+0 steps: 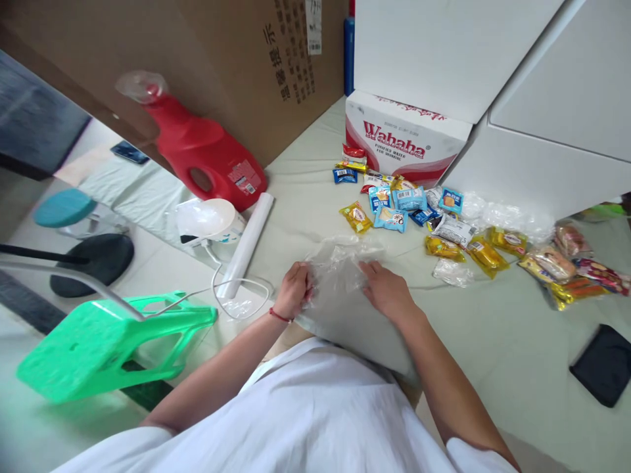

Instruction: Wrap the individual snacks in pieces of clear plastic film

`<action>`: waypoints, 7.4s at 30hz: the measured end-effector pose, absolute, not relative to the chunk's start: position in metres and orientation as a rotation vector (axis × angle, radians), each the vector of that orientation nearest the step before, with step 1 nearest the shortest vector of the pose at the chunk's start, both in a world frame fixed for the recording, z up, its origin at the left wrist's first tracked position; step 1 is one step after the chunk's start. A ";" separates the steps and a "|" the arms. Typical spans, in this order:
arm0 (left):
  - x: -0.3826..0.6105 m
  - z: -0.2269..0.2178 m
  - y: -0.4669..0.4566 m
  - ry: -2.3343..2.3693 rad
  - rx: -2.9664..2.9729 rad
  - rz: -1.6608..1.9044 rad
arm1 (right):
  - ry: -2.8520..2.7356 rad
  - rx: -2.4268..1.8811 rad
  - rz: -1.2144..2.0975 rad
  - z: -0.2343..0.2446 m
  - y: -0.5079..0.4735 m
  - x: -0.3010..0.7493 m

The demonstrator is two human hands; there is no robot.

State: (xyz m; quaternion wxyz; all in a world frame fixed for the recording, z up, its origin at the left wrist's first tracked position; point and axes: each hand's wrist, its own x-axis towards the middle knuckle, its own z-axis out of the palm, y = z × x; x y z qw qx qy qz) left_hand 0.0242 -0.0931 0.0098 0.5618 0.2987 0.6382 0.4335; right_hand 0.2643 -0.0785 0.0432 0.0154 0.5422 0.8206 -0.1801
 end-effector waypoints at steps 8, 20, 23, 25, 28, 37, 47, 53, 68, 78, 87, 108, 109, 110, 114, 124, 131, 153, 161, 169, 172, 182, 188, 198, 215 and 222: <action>-0.001 0.011 -0.079 1.611 0.663 0.977 | 2.473 1.793 -0.541 0.034 -0.151 0.302; 0.015 0.033 -0.115 1.868 2.280 0.727 | 2.337 2.186 -0.840 0.057 -0.128 0.283; 0.024 0.020 -0.115 1.772 2.360 0.443 | 2.260 2.183 -1.029 0.039 -0.107 0.256; 0.019 0.010 -0.113 1.759 2.376 0.357 | 2.249 2.288 -1.231 0.027 -0.093 0.257; 0.004 0.001 -0.113 1.723 2.414 0.290 | 2.239 2.522 -1.584 0.015 -0.072 0.284; -0.018 0.005 -0.139 1.672 2.373 0.342 | 2.213 2.738 -0.598 0.041 -0.036 0.354; 0.013 0.062 -0.115 1.620 2.105 1.092 | 3.076 1.376 -0.573 0.022 -0.145 0.223; 0.040 0.014 -0.053 1.514 2.375 0.370 | 2.878 1.069 -0.927 0.005 -0.186 0.265; 0.034 -0.014 -0.052 1.568 2.497 0.278 | 2.571 2.172 -0.449 0.073 -0.029 0.352; 0.031 -0.010 -0.052 1.574 2.484 0.293 | 2.242 2.277 -0.391 0.059 0.167 0.260; 0.031 -0.010 -0.052 1.552 2.475 0.319 | 2.016 3.292 -1.451 0.090 0.050 0.324; 0.032 -0.015 -0.050 1.554 2.482 0.354 | 2.143 2.541 0.136 0.062 0.065 0.406; 0.032 -0.015 -0.050 1.557 2.483 0.354 | 2.176 2.482 0.123 0.059 0.085 0.412; 0.031 -0.016 -0.051 1.561 2.484 0.355 | 2.197 2.435 0.088 0.056 0.101 0.417; 0.032 -0.016 -0.051 1.571 2.482 0.354 | 2.117 2.481 0.041 0.058 0.117 0.430; 0.032 -0.014 -0.051 1.561 2.479 0.346 | 2.107 3.062 -1.506 0.040 -0.048 0.329; 0.034 -0.011 -0.052 1.573 2.473 0.341 | 2.600 2.461 -0.638 0.016 -0.081 0.239; 0.034 -0.014 -0.052 1.587 2.521 0.390 | 2.739 1.761 -0.182 0.016 -0.076 0.230; 0.034 -0.014 -0.053 1.581 2.513 0.384 | 2.850 1.443 -0.225 0.027 -0.074 0.235; 0.034 -0.013 -0.054 1.588 2.515 0.387 | 2.953 1.430 -0.191 0.013 -0.093 0.240; 0.034 -0.012 -0.053 1.593 2.503 0.382 | 2.936 1.492 -0.231 0.008 -0.096 0.236; 0.033 -0.013 -0.052 1.575 2.498 0.347 | 2.737 1.771 -0.090 0.040 0.024 0.295; 0.031 -0.015 -0.053 1.570 2.479 0.398 | 2.618 1.510 -0.114 0.042 0.062 0.327; 0.029 -0.014 -0.052 1.563 2.471 0.368 | 2.736 1.608 -0.132 0.055 0.171 0.238; 0.028 -0.012 -0.051 1.537 2.421 0.376 | 2.910 1.998 -0.435 0.074 0.033 0.273; 0.029 -0.014 -0.050 1.534 2.413 0.384 | 2.906 1.693 -0.733 0.067 -0.074 0.269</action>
